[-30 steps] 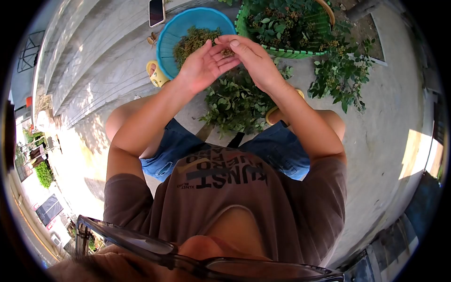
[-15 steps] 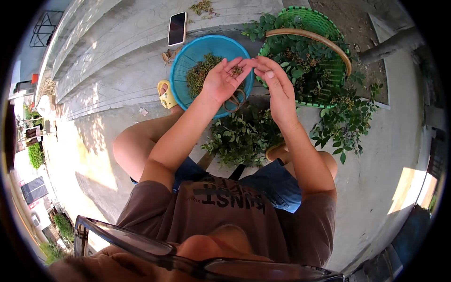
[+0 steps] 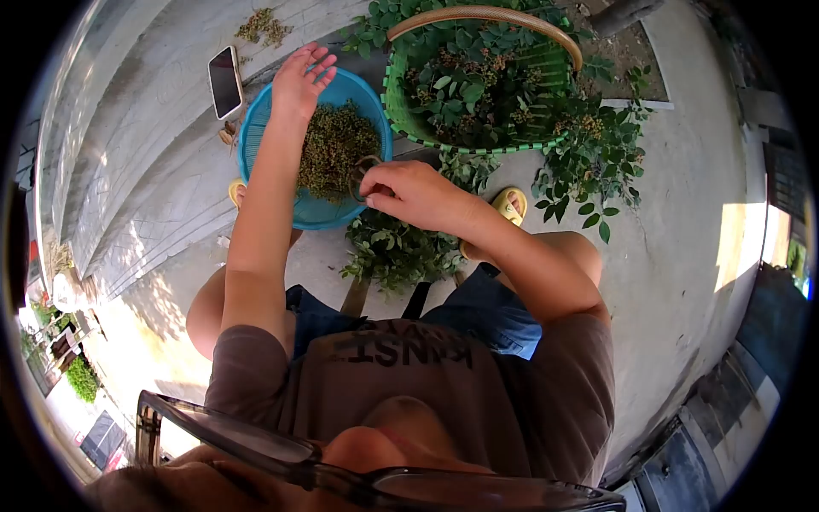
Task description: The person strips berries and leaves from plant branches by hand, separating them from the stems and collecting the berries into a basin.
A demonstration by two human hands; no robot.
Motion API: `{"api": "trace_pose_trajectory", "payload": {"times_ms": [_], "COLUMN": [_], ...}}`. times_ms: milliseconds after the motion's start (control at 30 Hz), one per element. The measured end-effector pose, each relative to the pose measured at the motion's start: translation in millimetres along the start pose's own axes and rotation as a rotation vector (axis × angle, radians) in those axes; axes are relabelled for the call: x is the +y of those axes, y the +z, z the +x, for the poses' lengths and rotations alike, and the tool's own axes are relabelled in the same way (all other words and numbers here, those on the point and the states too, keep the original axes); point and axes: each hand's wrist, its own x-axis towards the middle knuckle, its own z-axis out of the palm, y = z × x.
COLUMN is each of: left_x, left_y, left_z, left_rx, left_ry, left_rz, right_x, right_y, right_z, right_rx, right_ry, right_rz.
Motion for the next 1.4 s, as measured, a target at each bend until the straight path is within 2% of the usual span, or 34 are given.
{"api": "trace_pose_trajectory", "payload": {"times_ms": [33,100,167,200,233,300,333,433,467,633,700,767,833,900,967,1000,1033,1100,1233,1300,1400], "left_x": [-10,-29,-41,-58,-65,-80,-86,-96,-99,-108,-98,-80,-62,-51,-41,-35,-29,-19,-7,-4,1], "left_y": [11,36,53,53,58,68,72,82,85,87,88,92,93,95,96,100,103,110,122,127,133], "left_z": [-12,-33,-44,-36,-35,-35,-35,-37,-37,-13,-8,-8,-11,-12,-15,-19,-24,-35,-51,-57,-67], "left_rx": [-0.004,-0.231,-0.453,-0.546,-0.55,-0.648,-0.65,-0.684,-0.684,-0.679,-0.555,-0.488,-0.443,-0.418,-0.392,-0.39,-0.392,-0.397,-0.418,-0.461,-0.483], "left_ry": [-0.01,0.126,0.429,0.538,0.533,0.647,0.624,0.741,0.804,0.783,0.835,0.799,0.73,0.717,0.554,0.463,0.473,0.333,0.277,0.226,0.225], "left_rz": [-0.001,0.477,1.039,1.225,1.23,1.585,1.669,1.728,1.732,1.655,1.355,1.32,1.165,1.125,0.927,0.858,0.861,0.644,0.562,0.516,0.561], "right_x": [2,4,2,2,2,2,1,3,4,7,3,-2,0,10,13,14,16,16,10,3,10], "right_y": [0,-2,-6,-6,-7,-8,-9,-12,-14,-36,-60,-88,-110,-125,-134,-137,-138,-139,-130,-126,-130], "right_z": [-1,-7,-11,-13,-15,-19,-21,-23,-24,-29,-33,-38,-44,-47,-49,-49,-50,-49,-39,-36,-37], "right_rx": [-0.02,-0.041,-0.085,-0.083,-0.099,-0.106,-0.119,-0.121,-0.116,0.0,0.049,0.285,0.493,0.678,0.746,0.752,0.764,0.782,0.825,0.812,0.787], "right_ry": [-0.034,-0.064,-0.029,-0.028,-0.023,-0.013,-0.031,-0.05,-0.056,-0.048,-0.037,0.075,0.118,0.048,-0.001,-0.01,-0.001,0.001,-0.089,-0.054,0.027], "right_rz": [-0.044,-0.084,-0.133,-0.127,-0.145,-0.158,-0.195,-0.238,-0.245,-0.264,-0.293,-0.289,-0.148,-0.028,0.038,0.037,-0.016,-0.072,-0.101,-0.19,-0.112]}}
